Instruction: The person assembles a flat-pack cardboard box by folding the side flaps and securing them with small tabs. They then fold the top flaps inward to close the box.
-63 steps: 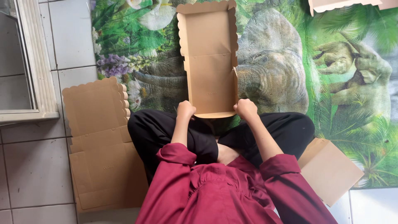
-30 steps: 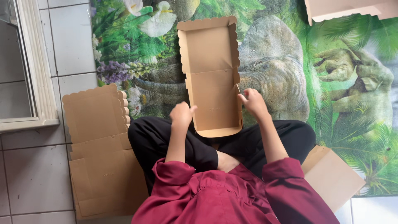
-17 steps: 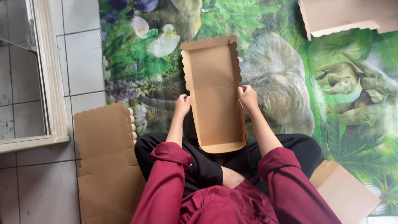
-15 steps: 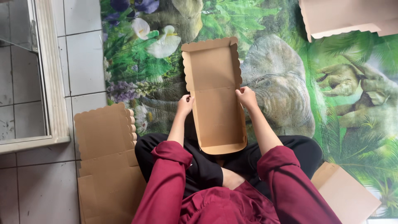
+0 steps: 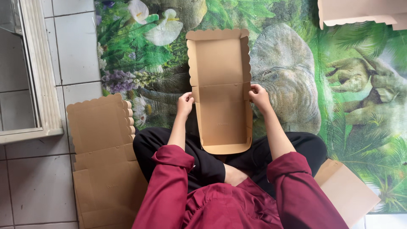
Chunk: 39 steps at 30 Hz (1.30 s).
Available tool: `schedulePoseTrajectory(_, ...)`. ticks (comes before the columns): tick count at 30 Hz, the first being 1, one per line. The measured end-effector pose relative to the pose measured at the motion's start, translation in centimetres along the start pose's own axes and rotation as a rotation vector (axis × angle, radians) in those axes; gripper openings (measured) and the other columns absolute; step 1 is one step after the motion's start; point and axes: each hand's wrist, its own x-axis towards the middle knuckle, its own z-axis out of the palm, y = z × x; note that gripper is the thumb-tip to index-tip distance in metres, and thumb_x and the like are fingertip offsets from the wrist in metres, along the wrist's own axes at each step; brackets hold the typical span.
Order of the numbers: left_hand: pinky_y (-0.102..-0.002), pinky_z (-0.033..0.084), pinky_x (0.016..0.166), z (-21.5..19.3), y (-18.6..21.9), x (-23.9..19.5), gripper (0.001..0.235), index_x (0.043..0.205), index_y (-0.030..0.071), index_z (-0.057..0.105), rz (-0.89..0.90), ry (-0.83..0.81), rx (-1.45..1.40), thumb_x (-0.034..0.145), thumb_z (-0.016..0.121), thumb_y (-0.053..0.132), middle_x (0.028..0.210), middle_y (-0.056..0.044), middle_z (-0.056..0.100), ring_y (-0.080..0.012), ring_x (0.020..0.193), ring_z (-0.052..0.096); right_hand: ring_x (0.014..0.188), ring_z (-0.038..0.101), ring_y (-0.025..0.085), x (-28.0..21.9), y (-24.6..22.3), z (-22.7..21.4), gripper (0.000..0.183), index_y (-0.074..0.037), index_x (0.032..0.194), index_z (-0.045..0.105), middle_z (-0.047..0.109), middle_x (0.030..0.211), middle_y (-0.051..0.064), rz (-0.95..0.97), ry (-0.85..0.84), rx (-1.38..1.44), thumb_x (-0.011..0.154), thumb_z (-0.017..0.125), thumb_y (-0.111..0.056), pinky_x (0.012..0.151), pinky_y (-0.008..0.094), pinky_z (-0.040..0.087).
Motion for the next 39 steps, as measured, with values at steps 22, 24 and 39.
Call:
schedulePoseTrajectory(22, -0.042, 0.049, 0.096, 3.8, 1.1, 8.7, 0.049, 0.127, 0.013, 0.059, 0.044, 0.100, 0.096, 0.078, 0.061, 0.011, 0.119, -0.015, 0.060, -0.0329, 0.113, 0.058, 0.093, 0.065, 0.020, 11.0, 1.3, 2.2, 0.044, -0.019, 0.109, 0.069, 0.069, 0.091, 0.003, -0.058, 0.017, -0.170, 0.066, 0.068, -0.009, 0.075, 0.040, 0.053)
schedulePoseTrajectory(24, -0.035, 0.052, 0.086, 3.0, 2.7, 6.7, 0.031, 0.106, 0.019, 0.065, 0.046, 0.140, -0.036, 0.077, 0.059, 0.008, 0.100, -0.005, 0.060, -0.0225, 0.096, 0.065, 0.098, 0.061, 0.028, 9.6, 0.1, 1.5, 0.040, -0.016, 0.105, 0.068, 0.066, 0.093, 0.009, -0.112, 0.063, -0.104, 0.068, 0.061, -0.003, 0.083, 0.045, 0.047)
schedulePoseTrajectory(39, -0.028, 0.054, 0.074, 0.7, 7.2, 1.4, 0.021, 0.084, 0.019, 0.063, 0.032, 0.045, -0.270, 0.074, 0.050, 0.005, 0.082, 0.000, 0.070, -0.0142, 0.082, 0.068, 0.090, 0.058, 0.020, 3.6, -3.6, -0.9, 0.049, -0.019, 0.128, 0.055, 0.055, 0.107, 0.011, 0.012, -0.158, 0.084, 0.082, 0.070, -0.021, 0.069, 0.037, 0.057)
